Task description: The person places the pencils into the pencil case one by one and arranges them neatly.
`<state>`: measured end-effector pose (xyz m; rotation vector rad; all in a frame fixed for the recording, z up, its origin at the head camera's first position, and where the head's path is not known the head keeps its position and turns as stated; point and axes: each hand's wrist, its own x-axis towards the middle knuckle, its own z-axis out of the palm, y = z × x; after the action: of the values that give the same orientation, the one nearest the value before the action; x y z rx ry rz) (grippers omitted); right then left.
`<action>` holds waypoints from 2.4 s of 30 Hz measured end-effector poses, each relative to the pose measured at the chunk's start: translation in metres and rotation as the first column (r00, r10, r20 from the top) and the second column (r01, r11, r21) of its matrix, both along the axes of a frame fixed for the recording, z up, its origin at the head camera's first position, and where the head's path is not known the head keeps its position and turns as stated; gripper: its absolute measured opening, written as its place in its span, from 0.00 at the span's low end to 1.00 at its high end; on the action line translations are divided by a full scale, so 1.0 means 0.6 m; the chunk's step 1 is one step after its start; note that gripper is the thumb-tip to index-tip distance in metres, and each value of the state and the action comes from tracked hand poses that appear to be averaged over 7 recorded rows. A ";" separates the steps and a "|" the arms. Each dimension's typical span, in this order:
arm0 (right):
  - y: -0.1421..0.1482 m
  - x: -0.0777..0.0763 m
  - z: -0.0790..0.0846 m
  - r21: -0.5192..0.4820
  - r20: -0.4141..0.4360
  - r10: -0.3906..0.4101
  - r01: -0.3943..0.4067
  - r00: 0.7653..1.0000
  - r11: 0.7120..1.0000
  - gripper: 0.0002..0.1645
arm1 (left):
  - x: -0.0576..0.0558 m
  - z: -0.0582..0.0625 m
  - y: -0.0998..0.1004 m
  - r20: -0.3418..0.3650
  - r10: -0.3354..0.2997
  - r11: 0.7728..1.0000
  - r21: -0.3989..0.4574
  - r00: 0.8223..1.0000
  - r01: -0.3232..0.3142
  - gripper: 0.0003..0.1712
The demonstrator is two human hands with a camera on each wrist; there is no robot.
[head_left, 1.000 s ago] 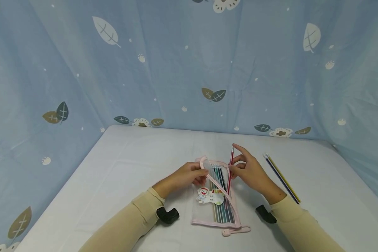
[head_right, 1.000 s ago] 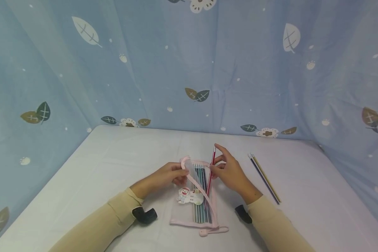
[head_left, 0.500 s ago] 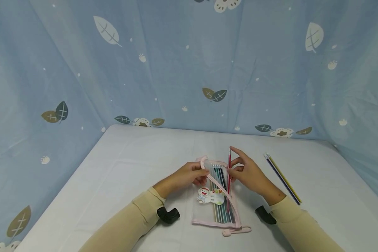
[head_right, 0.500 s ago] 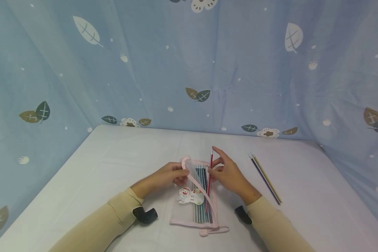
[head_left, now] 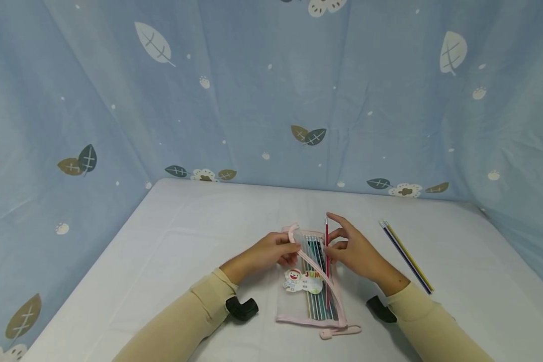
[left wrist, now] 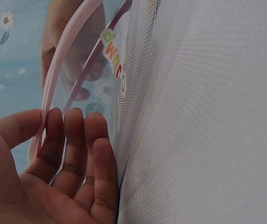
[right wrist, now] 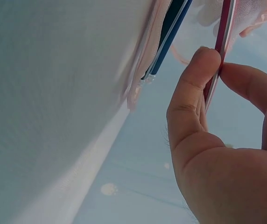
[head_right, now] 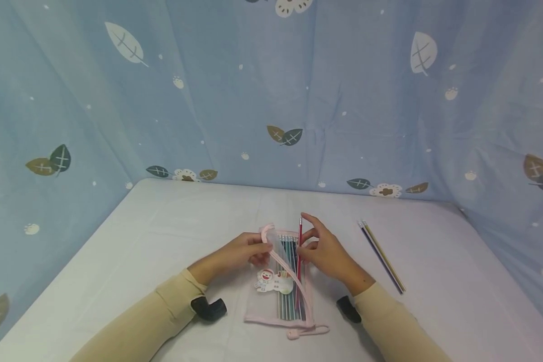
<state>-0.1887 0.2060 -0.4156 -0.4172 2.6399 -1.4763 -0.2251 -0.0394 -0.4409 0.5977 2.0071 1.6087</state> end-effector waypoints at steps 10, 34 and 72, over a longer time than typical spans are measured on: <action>-0.001 -0.001 -0.001 -0.021 0.063 0.065 -0.064 0.996 0.998 0.48 | 0.000 0.002 0.000 -0.010 0.001 1.000 0.000 1.000 -0.001 0.15; -0.005 0.001 -0.014 0.147 0.040 0.150 -0.154 0.988 0.977 0.15 | 0.003 0.004 -0.002 -0.012 -0.004 1.000 -0.009 1.000 0.004 0.16; 0.003 0.006 -0.003 0.320 -0.165 0.131 -0.072 0.978 0.945 0.09 | 0.002 0.001 -0.004 -0.005 0.005 1.000 -0.009 1.000 -0.005 0.16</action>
<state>-0.1848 0.2081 -0.4174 -0.6750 2.8757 -1.0082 -0.2237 -0.0417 -0.4406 0.5949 2.0200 1.6013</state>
